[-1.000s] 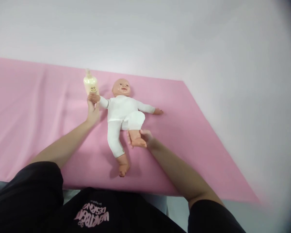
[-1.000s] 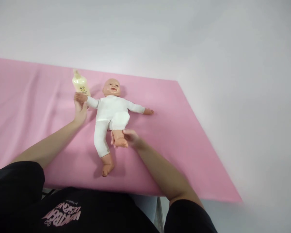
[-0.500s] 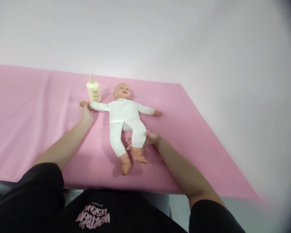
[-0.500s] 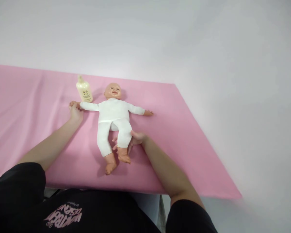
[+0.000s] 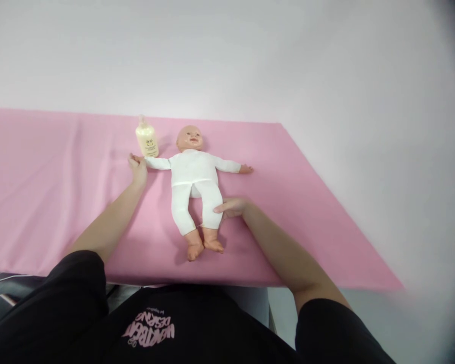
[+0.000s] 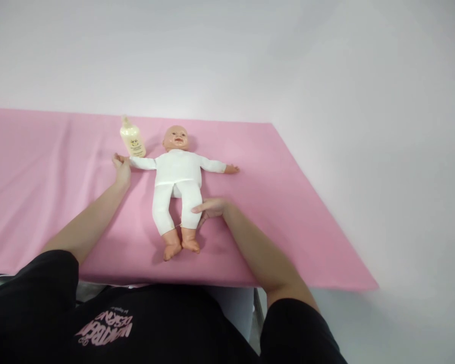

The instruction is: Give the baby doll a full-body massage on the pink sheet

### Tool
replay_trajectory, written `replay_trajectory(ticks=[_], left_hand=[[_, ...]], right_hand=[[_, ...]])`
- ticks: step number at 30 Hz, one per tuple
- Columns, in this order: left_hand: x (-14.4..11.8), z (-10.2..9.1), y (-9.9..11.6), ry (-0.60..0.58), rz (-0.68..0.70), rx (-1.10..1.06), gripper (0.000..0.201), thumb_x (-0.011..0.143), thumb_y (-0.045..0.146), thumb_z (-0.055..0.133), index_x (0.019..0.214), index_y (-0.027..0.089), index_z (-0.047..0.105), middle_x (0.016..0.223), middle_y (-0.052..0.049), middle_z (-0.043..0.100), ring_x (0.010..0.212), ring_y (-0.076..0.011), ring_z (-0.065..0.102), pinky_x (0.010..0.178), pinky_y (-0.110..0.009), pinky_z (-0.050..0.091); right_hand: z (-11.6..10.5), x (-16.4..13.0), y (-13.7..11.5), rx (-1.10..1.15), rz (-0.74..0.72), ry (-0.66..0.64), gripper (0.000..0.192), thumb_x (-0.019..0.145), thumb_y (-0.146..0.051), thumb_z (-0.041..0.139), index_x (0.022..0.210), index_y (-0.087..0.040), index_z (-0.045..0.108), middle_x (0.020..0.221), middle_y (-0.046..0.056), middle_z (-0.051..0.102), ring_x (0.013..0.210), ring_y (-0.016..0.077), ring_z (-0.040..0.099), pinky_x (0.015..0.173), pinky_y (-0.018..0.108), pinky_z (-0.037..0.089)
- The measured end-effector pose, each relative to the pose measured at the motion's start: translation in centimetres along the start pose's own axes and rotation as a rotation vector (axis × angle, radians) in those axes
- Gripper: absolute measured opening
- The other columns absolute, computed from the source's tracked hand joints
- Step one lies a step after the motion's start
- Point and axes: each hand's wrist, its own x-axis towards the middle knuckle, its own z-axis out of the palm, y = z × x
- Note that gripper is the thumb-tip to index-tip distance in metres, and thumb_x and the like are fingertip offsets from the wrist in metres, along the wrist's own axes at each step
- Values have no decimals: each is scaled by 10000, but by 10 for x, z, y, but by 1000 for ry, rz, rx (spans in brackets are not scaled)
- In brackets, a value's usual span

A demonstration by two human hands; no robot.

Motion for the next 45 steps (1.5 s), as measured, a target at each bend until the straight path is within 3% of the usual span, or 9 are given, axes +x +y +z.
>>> replay_trajectory(ticks=[8,13,17,20,23,27,38,42,45], left_hand=[[-10,-1,15,61,35,449,747,758,95,661,1452,90,382,1672,-281,128,1607,-384,115,1313,-534,50],[-23,1,17,-35,183,588,714,808,176,686,1470,114,426,1702,-266,108,1613,-429,22,1280,-636,-36],[-42,13,18,-270,361,706,610,988,370,546,1515,90,417,1713,-243,139,1614,-369,92,1300,-571,43],[-56,25,19,-574,429,699,652,1040,515,405,1571,137,385,1722,-196,187,1616,-322,145,1312,-520,85],[-65,33,21,-828,386,702,721,1017,628,368,1609,215,370,1748,-158,144,1631,-373,63,1292,-607,37],[-65,36,24,-976,330,666,864,932,752,446,1615,226,380,1763,-142,61,1628,-407,29,1296,-595,74],[-67,38,31,-998,271,570,967,855,807,514,1577,167,448,1762,-143,71,1635,-376,15,1322,-494,45],[-95,32,38,-853,62,414,892,888,657,614,1611,202,356,1763,-130,77,1640,-342,29,1330,-497,57],[-131,26,45,-686,-117,163,1061,813,516,782,1643,219,192,1741,-159,161,1618,-334,184,1328,-487,173]], right_hand=[[-8,-1,1,-20,-25,-69,177,847,-121,730,988,-45,656,823,95,751,767,154,733,709,269,597],[-30,-14,-2,-15,-54,80,316,936,-266,670,1127,-17,639,927,156,778,814,171,765,789,312,621],[-53,-19,-7,109,-168,354,390,1082,-318,374,1166,-68,660,1034,166,787,888,183,785,874,320,639],[-64,-9,-8,315,-384,577,324,1063,-321,407,1188,-136,642,1103,132,779,952,174,783,949,311,641],[-68,8,-10,498,-556,703,333,1035,-360,459,1279,-167,577,1141,119,759,1020,174,768,997,327,633],[-77,24,-17,641,-699,771,332,997,-362,513,1258,-169,584,1258,128,714,1154,191,723,1059,360,603],[-130,32,-42,695,-874,1007,286,974,-421,581,1189,-245,648,1298,90,700,1227,166,696,1159,404,512],[-133,37,-40,668,-884,980,175,977,-333,566,1083,-236,667,1211,76,742,1166,167,723,1138,400,541],[-132,41,-37,650,-903,966,151,962,-244,562,1074,-245,662,1159,37,768,1121,141,736,1129,368,548]])
